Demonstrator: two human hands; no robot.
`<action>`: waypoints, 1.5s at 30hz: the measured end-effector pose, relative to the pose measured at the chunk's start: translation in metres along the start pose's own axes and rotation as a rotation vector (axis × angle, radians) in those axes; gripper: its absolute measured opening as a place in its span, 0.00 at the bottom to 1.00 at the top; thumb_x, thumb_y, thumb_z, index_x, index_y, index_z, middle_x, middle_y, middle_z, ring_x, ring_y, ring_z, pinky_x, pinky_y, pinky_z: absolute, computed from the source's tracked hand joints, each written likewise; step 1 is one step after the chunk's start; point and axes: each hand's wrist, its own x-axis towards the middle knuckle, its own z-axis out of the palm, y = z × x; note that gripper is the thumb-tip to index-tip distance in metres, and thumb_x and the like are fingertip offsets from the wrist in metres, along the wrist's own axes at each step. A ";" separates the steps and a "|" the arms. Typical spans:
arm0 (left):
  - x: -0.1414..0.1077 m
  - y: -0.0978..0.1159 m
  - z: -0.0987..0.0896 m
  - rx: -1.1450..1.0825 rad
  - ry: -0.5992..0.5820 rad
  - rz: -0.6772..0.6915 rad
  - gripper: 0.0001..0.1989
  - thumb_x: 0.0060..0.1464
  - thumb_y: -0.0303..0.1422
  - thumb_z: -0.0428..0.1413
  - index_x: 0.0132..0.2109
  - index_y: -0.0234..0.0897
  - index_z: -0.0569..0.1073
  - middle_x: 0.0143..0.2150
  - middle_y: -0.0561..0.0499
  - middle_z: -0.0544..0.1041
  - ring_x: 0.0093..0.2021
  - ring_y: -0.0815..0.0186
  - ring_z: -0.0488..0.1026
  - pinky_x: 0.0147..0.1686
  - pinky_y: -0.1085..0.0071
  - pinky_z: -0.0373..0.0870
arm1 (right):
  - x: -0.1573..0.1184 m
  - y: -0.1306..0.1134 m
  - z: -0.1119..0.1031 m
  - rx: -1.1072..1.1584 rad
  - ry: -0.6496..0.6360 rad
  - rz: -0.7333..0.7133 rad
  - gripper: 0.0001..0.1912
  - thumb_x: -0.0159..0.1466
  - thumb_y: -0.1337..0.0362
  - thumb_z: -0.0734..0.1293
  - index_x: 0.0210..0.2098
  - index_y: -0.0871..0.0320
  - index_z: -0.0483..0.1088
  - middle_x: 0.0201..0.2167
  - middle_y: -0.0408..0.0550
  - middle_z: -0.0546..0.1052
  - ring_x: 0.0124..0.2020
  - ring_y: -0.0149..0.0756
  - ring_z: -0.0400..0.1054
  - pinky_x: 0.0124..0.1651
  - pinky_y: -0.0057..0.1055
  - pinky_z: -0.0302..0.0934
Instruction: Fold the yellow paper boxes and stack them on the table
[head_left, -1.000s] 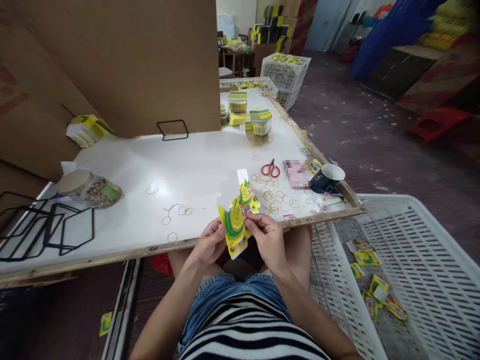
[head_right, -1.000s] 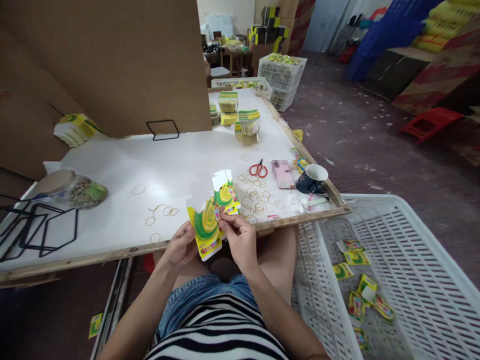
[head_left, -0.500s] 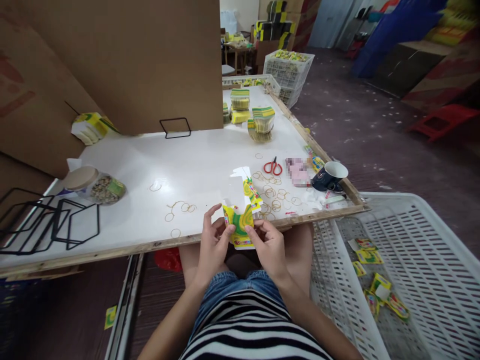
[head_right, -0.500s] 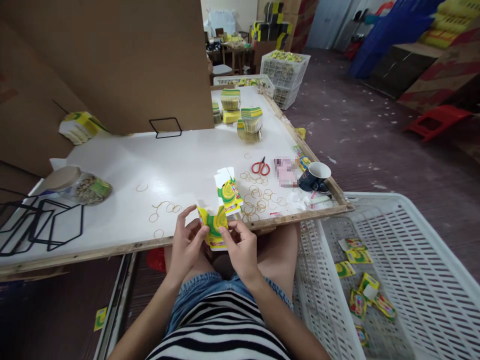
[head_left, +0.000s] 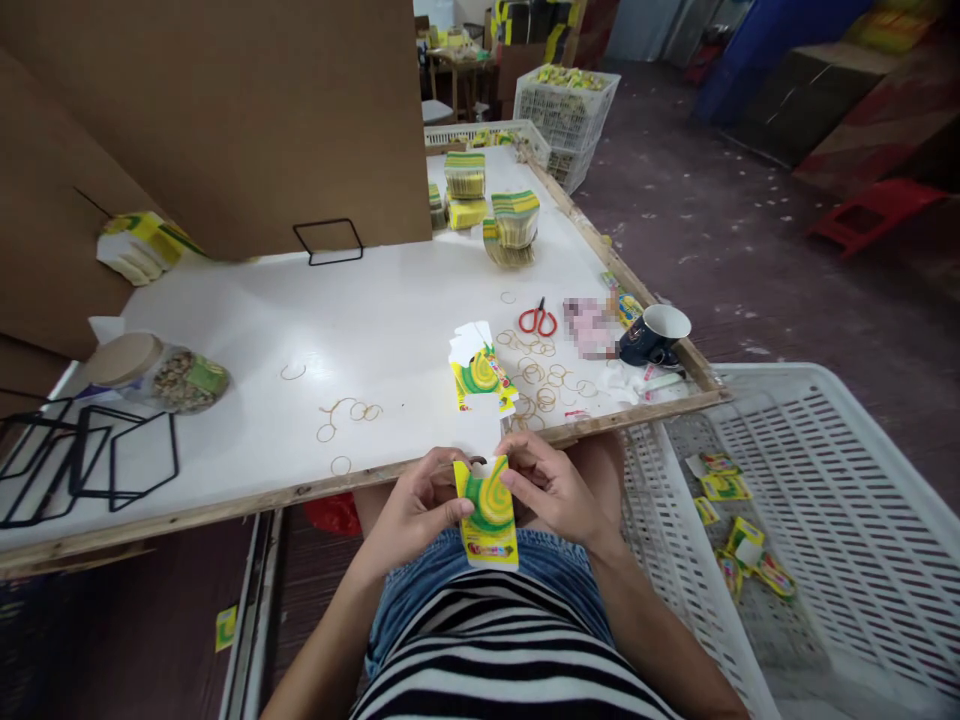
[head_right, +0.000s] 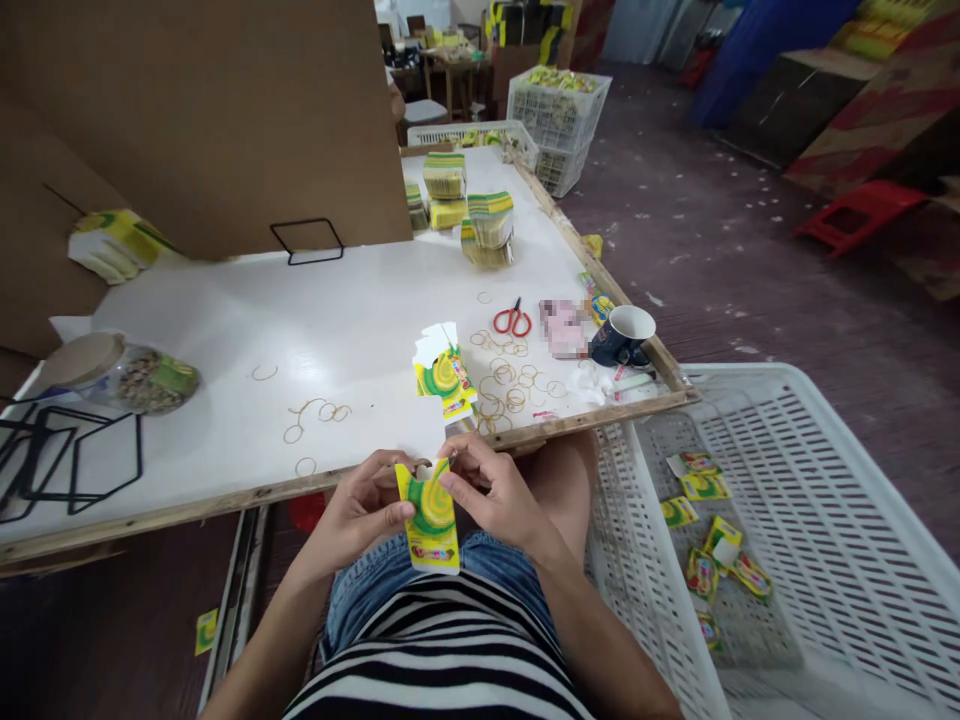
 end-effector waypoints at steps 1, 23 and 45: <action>-0.001 -0.001 0.001 -0.001 -0.001 -0.004 0.14 0.54 0.27 0.61 0.46 0.39 0.68 0.38 0.51 0.77 0.37 0.69 0.76 0.37 0.76 0.73 | 0.001 0.000 -0.001 -0.022 -0.003 0.002 0.07 0.66 0.59 0.65 0.41 0.55 0.67 0.28 0.41 0.70 0.28 0.29 0.65 0.30 0.25 0.59; 0.005 -0.013 0.014 0.487 0.203 0.095 0.20 0.58 0.32 0.57 0.58 0.40 0.70 0.58 0.44 0.74 0.50 0.59 0.76 0.45 0.67 0.76 | -0.007 -0.011 -0.012 -0.252 0.137 0.093 0.25 0.58 0.60 0.71 0.55 0.52 0.70 0.26 0.38 0.69 0.20 0.26 0.50 0.22 0.25 0.47; 0.014 -0.002 0.030 0.287 0.069 0.122 0.21 0.58 0.31 0.58 0.59 0.41 0.69 0.56 0.43 0.76 0.51 0.58 0.77 0.48 0.65 0.75 | -0.010 -0.008 -0.011 -0.131 0.294 -0.023 0.11 0.62 0.57 0.69 0.42 0.54 0.75 0.41 0.49 0.78 0.39 0.38 0.73 0.39 0.33 0.69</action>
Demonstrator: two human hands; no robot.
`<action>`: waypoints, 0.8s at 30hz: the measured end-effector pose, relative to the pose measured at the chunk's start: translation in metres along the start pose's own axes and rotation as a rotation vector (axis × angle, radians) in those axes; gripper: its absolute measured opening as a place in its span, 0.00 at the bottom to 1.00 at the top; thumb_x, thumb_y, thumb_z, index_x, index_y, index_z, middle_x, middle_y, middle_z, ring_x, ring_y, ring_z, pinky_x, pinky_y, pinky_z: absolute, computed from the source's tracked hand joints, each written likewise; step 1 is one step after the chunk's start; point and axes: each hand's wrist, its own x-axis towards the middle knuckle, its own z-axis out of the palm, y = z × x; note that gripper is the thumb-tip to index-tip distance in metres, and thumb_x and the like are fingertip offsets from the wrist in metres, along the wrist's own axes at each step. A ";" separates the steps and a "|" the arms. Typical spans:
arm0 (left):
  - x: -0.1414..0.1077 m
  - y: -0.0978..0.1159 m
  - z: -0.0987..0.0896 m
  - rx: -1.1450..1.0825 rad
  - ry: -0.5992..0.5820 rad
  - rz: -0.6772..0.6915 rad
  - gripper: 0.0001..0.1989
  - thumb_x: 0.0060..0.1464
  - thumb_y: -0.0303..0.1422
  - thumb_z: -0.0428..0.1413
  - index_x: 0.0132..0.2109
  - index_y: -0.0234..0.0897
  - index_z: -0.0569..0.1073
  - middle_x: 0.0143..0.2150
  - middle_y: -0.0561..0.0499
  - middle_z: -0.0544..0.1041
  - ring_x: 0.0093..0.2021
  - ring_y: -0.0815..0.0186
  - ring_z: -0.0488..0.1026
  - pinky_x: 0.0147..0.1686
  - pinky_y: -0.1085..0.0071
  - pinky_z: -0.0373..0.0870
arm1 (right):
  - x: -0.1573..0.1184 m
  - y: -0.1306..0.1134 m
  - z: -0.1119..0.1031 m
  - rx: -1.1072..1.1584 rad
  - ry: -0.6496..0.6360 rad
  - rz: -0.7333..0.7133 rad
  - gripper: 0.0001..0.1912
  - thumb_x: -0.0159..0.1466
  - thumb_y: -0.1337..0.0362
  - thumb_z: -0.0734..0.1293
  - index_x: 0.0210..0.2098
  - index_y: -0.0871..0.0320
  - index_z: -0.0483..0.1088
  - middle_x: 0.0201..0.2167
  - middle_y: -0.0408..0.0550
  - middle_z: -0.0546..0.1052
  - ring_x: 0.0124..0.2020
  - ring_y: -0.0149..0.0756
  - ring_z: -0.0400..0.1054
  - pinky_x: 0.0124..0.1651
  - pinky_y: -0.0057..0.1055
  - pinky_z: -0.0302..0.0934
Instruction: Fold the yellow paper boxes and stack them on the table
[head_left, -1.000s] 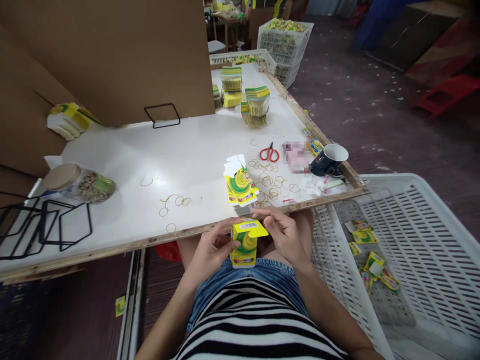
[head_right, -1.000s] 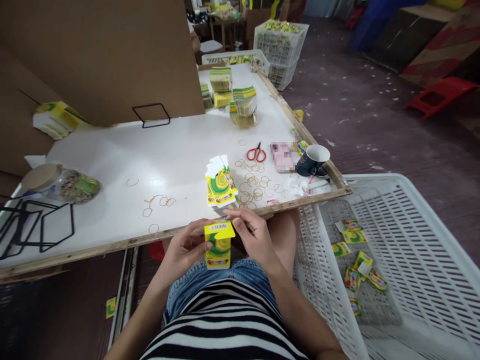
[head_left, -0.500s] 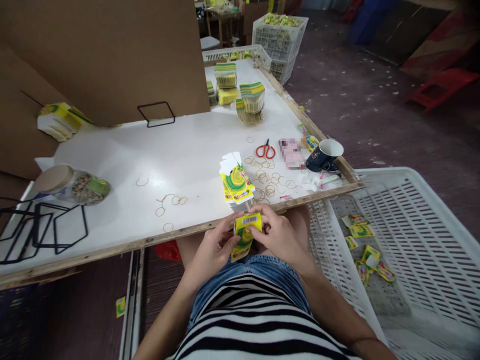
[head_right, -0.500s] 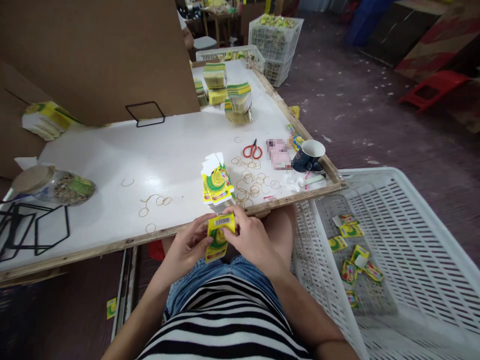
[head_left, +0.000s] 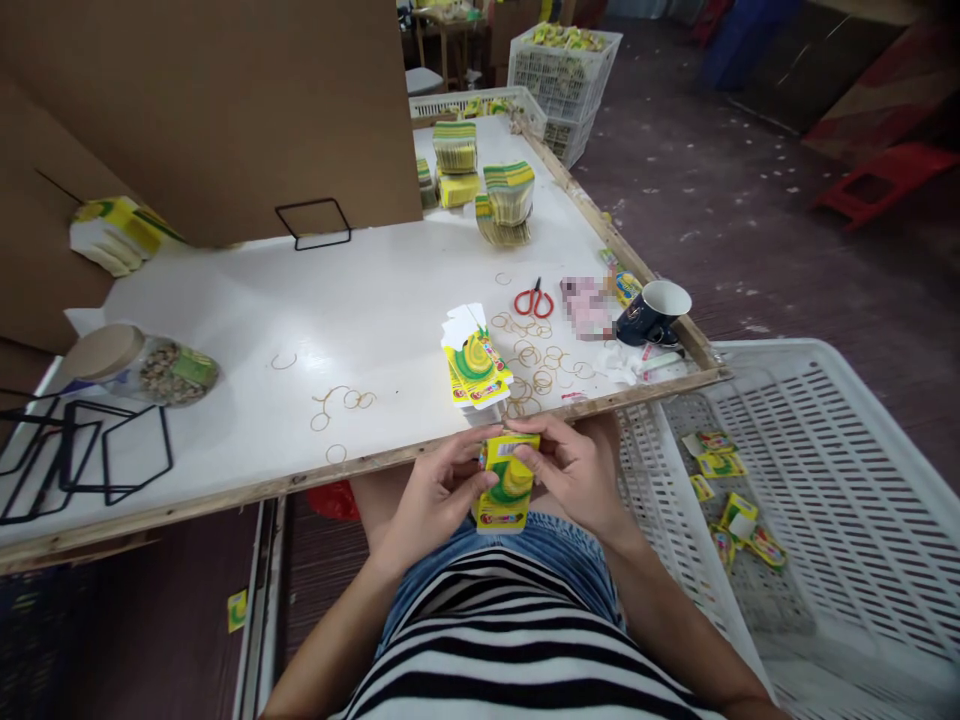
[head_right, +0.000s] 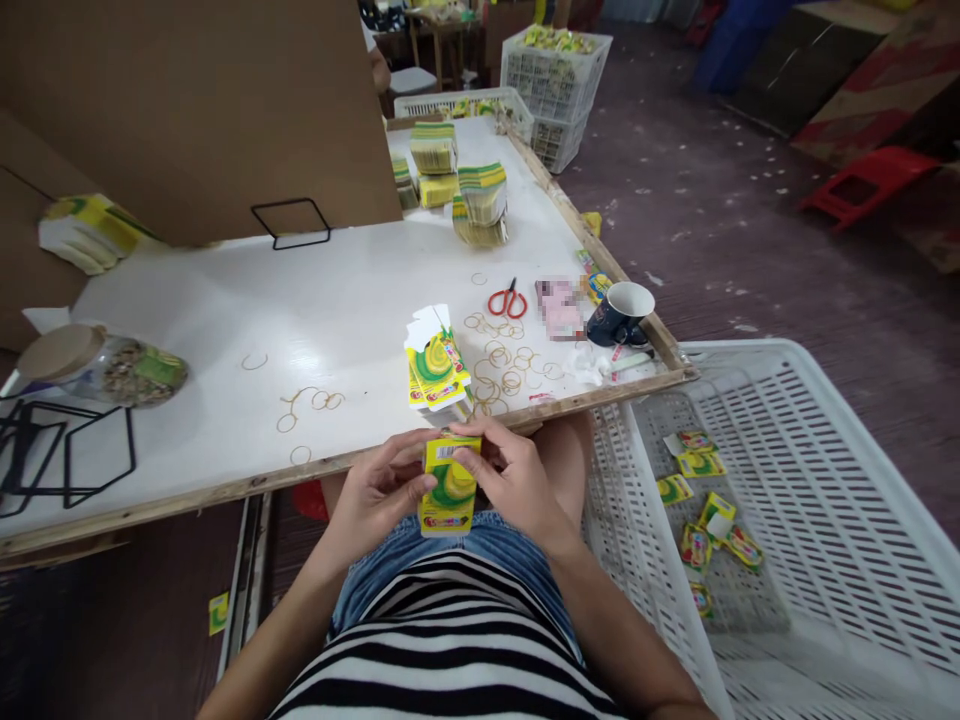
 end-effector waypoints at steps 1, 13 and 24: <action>0.003 0.000 0.000 0.067 -0.012 0.048 0.22 0.59 0.32 0.57 0.60 0.42 0.68 0.56 0.43 0.76 0.52 0.58 0.76 0.50 0.63 0.75 | -0.002 0.002 -0.005 0.040 0.077 0.001 0.11 0.61 0.58 0.70 0.42 0.53 0.75 0.41 0.48 0.78 0.39 0.38 0.73 0.38 0.32 0.69; 0.067 -0.035 -0.033 0.967 0.198 0.335 0.12 0.59 0.32 0.55 0.48 0.36 0.78 0.54 0.39 0.77 0.57 0.52 0.72 0.57 0.51 0.69 | 0.000 0.030 -0.032 0.511 0.606 0.130 0.19 0.53 0.50 0.75 0.35 0.57 0.73 0.24 0.40 0.72 0.22 0.26 0.61 0.25 0.25 0.58; 0.013 -0.023 -0.013 0.702 0.048 0.725 0.21 0.57 0.22 0.55 0.56 0.41 0.73 0.56 0.45 0.76 0.60 0.57 0.71 0.57 0.57 0.73 | 0.011 0.022 0.007 0.332 0.357 0.240 0.19 0.53 0.53 0.75 0.38 0.58 0.73 0.28 0.45 0.78 0.24 0.30 0.68 0.24 0.26 0.62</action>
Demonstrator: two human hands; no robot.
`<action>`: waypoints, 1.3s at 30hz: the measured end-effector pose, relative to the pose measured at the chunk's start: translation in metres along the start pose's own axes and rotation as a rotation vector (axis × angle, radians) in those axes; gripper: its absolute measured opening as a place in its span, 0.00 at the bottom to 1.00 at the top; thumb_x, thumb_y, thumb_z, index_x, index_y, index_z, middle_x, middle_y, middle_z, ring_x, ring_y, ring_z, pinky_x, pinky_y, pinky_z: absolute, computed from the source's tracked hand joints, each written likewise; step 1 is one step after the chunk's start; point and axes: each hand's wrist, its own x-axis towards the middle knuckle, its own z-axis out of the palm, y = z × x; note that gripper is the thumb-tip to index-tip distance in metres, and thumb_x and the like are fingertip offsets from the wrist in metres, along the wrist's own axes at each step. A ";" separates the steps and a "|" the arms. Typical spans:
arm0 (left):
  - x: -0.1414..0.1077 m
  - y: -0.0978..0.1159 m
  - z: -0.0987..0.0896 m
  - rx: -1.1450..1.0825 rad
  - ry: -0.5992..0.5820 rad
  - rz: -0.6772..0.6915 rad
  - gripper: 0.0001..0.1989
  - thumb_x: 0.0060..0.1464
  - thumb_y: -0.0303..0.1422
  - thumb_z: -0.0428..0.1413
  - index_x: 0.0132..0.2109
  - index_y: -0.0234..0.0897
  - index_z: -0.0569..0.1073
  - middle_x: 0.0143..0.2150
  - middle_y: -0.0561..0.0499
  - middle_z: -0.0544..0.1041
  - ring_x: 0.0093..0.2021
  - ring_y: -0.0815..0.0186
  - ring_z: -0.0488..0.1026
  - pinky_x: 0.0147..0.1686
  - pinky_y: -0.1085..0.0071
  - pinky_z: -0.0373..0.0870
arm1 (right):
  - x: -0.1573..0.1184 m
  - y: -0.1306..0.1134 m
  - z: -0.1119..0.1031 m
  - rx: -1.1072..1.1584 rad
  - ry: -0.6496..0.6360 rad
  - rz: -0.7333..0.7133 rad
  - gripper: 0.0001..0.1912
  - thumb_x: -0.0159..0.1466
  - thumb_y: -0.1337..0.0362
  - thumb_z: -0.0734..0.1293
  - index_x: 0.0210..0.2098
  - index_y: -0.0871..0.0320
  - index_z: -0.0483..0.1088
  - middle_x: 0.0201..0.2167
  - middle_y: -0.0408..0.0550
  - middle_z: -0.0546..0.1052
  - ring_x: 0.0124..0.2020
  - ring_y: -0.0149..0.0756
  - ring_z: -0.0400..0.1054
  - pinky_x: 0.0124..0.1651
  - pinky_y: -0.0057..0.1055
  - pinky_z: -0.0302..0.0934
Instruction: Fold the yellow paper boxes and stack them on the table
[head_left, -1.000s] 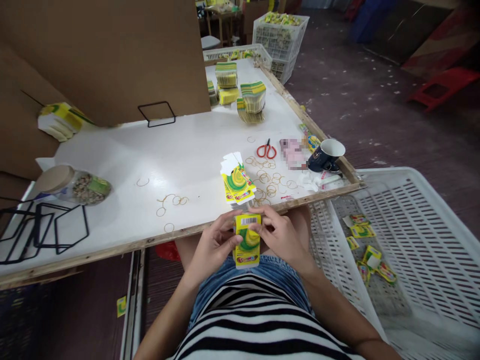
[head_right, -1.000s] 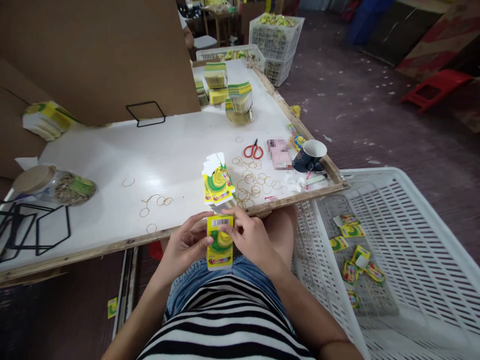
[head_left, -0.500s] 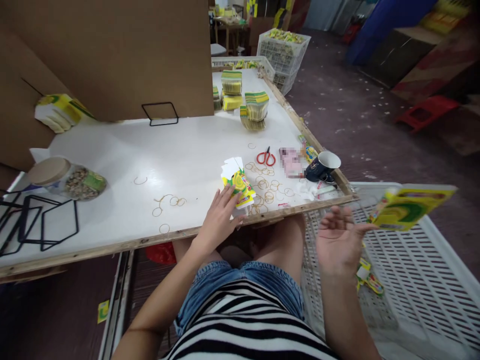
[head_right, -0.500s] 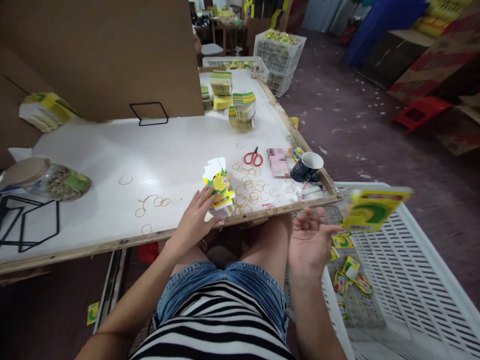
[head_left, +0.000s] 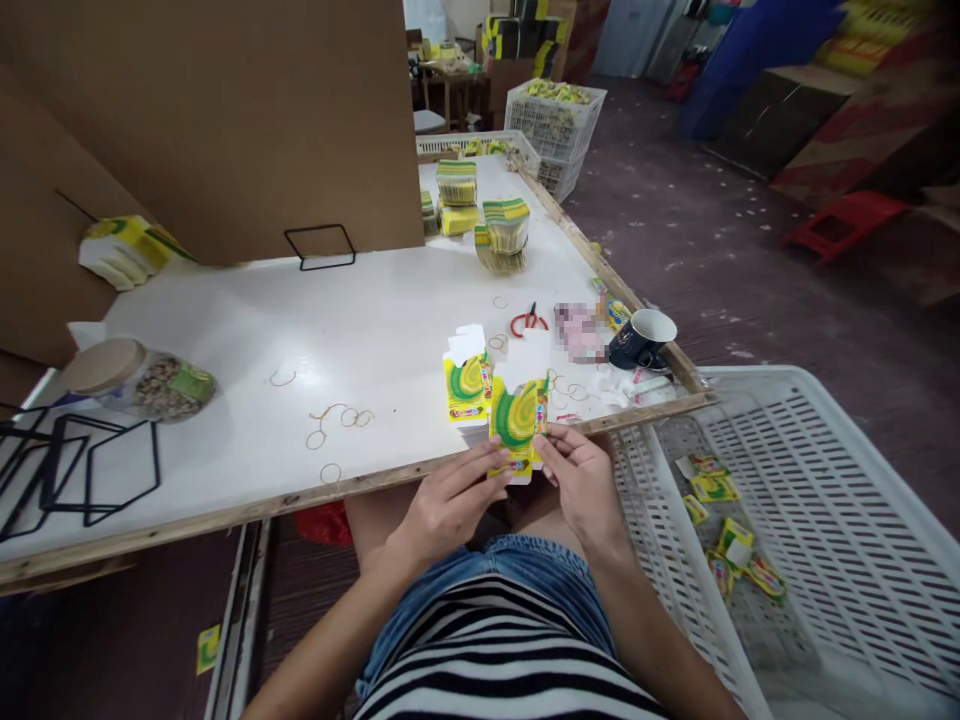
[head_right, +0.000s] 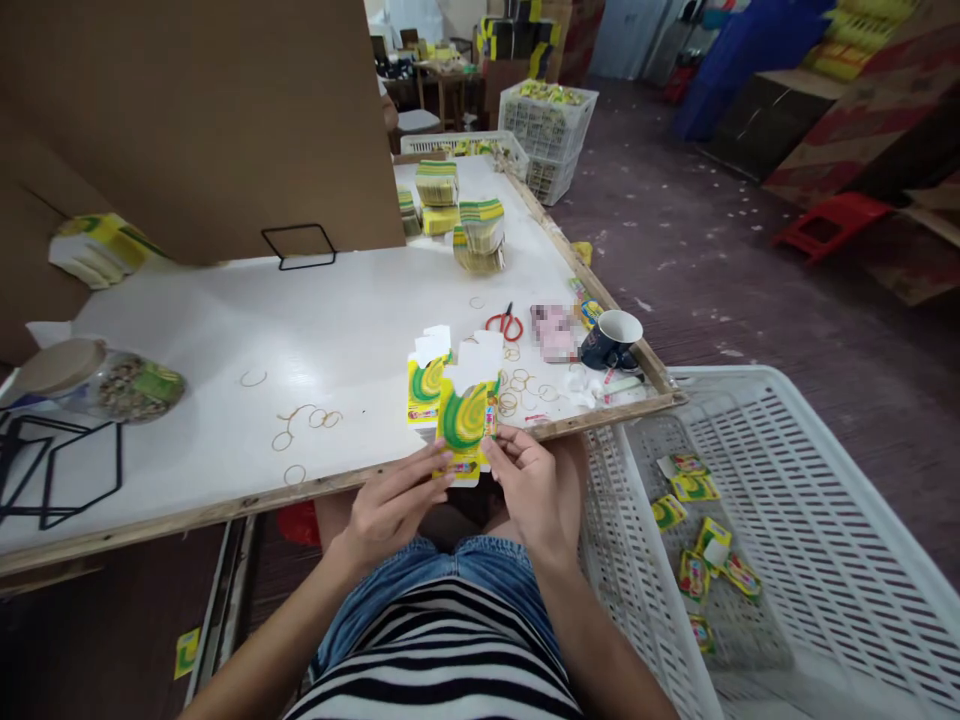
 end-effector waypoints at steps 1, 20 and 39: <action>0.000 0.003 -0.001 -0.078 0.093 -0.098 0.21 0.57 0.24 0.56 0.57 0.42 0.73 0.58 0.45 0.75 0.61 0.57 0.69 0.59 0.56 0.71 | -0.004 -0.001 0.001 0.005 0.011 -0.026 0.19 0.54 0.54 0.75 0.39 0.57 0.72 0.29 0.45 0.78 0.27 0.32 0.70 0.28 0.28 0.66; 0.003 -0.002 0.005 -0.994 0.289 -0.967 0.21 0.46 0.46 0.65 0.39 0.32 0.76 0.33 0.46 0.82 0.38 0.56 0.80 0.39 0.64 0.77 | -0.027 0.016 0.026 -0.076 -0.224 0.008 0.13 0.55 0.56 0.75 0.33 0.58 0.74 0.29 0.46 0.77 0.31 0.35 0.70 0.36 0.31 0.68; -0.009 0.010 -0.023 -0.900 -0.030 -0.821 0.15 0.53 0.27 0.62 0.45 0.38 0.66 0.43 0.48 0.77 0.38 0.67 0.77 0.37 0.74 0.74 | -0.008 -0.007 0.010 -0.419 -0.539 -0.381 0.08 0.67 0.61 0.64 0.34 0.57 0.72 0.29 0.45 0.75 0.30 0.32 0.68 0.34 0.28 0.63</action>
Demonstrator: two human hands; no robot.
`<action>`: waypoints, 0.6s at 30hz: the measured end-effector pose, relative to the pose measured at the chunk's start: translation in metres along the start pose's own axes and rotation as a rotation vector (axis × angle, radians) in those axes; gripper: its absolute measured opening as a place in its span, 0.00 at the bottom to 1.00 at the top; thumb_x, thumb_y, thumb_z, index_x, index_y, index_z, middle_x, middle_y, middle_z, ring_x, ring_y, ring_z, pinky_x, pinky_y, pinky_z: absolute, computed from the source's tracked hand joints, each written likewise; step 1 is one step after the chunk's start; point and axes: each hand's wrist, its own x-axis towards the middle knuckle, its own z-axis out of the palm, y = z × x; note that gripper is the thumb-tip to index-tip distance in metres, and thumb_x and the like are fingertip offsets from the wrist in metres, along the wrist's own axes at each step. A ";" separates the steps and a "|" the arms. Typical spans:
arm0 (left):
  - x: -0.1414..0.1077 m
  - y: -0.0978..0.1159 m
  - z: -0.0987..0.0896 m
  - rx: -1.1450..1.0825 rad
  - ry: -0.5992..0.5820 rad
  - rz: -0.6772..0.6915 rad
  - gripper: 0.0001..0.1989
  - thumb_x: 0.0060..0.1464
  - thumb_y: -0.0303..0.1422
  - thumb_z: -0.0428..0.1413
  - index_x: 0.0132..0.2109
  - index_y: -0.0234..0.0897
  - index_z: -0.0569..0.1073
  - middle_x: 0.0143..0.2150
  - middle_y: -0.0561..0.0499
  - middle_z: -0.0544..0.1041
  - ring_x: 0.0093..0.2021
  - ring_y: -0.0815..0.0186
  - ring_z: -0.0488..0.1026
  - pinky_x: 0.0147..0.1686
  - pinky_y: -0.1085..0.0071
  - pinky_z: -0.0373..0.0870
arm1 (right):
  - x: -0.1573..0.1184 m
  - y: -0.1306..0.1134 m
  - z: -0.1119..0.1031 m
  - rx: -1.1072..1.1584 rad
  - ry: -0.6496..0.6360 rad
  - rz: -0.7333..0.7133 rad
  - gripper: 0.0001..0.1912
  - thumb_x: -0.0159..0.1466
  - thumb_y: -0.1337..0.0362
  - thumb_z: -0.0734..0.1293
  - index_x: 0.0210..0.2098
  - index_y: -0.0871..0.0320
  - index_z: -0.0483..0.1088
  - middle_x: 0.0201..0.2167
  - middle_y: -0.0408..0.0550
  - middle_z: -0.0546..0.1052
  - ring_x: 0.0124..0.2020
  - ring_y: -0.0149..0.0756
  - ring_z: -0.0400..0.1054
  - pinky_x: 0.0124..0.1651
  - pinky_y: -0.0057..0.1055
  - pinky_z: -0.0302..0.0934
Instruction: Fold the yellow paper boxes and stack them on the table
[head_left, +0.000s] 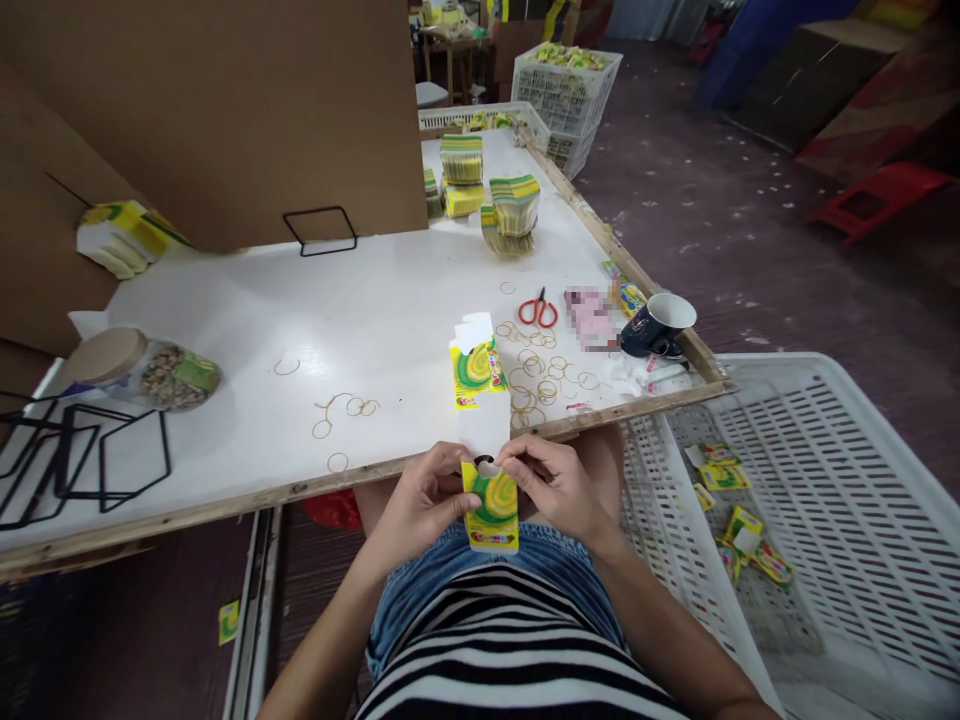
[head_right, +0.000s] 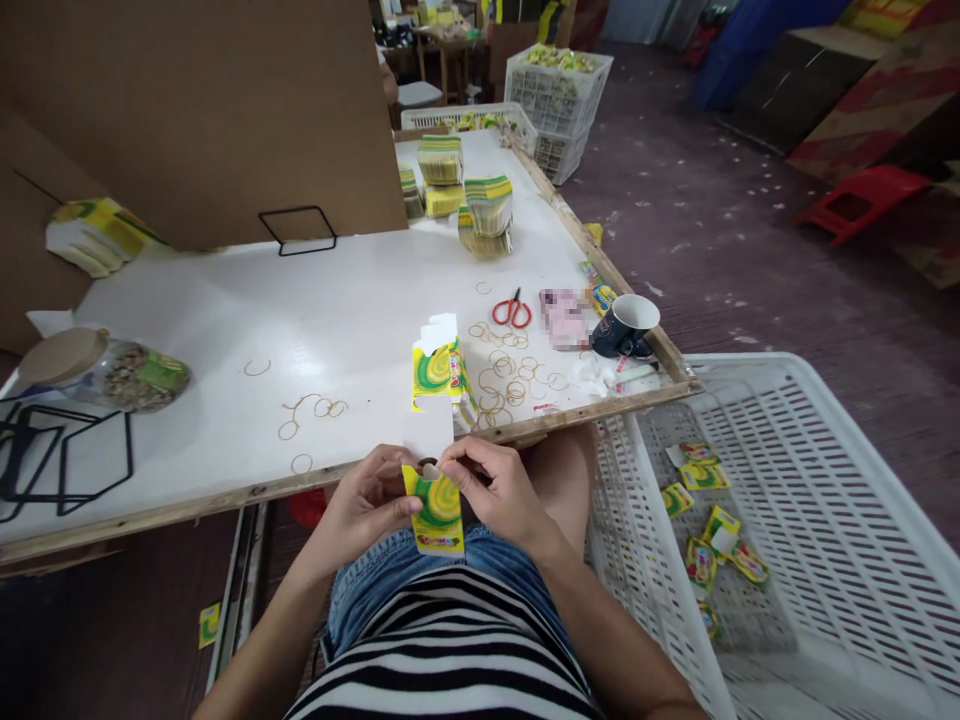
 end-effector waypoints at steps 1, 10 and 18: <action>0.000 -0.001 0.002 -0.018 0.004 -0.001 0.19 0.53 0.27 0.62 0.49 0.40 0.65 0.44 0.48 0.77 0.38 0.66 0.78 0.37 0.73 0.74 | 0.001 0.000 0.001 -0.016 0.028 -0.022 0.09 0.67 0.61 0.64 0.32 0.57 0.72 0.29 0.45 0.75 0.31 0.33 0.69 0.35 0.29 0.63; 0.000 -0.005 0.000 0.218 0.106 0.021 0.18 0.56 0.31 0.60 0.54 0.39 0.71 0.56 0.43 0.73 0.47 0.60 0.77 0.45 0.69 0.75 | 0.001 -0.003 -0.003 -0.035 0.152 -0.083 0.13 0.68 0.56 0.62 0.43 0.53 0.75 0.42 0.50 0.76 0.46 0.40 0.69 0.47 0.36 0.64; 0.000 -0.008 0.004 0.301 0.105 0.006 0.21 0.59 0.32 0.56 0.60 0.39 0.67 0.58 0.42 0.72 0.47 0.61 0.77 0.45 0.67 0.75 | 0.002 -0.009 0.003 -0.137 0.011 0.240 0.15 0.61 0.66 0.66 0.48 0.57 0.67 0.20 0.35 0.66 0.22 0.29 0.61 0.27 0.25 0.56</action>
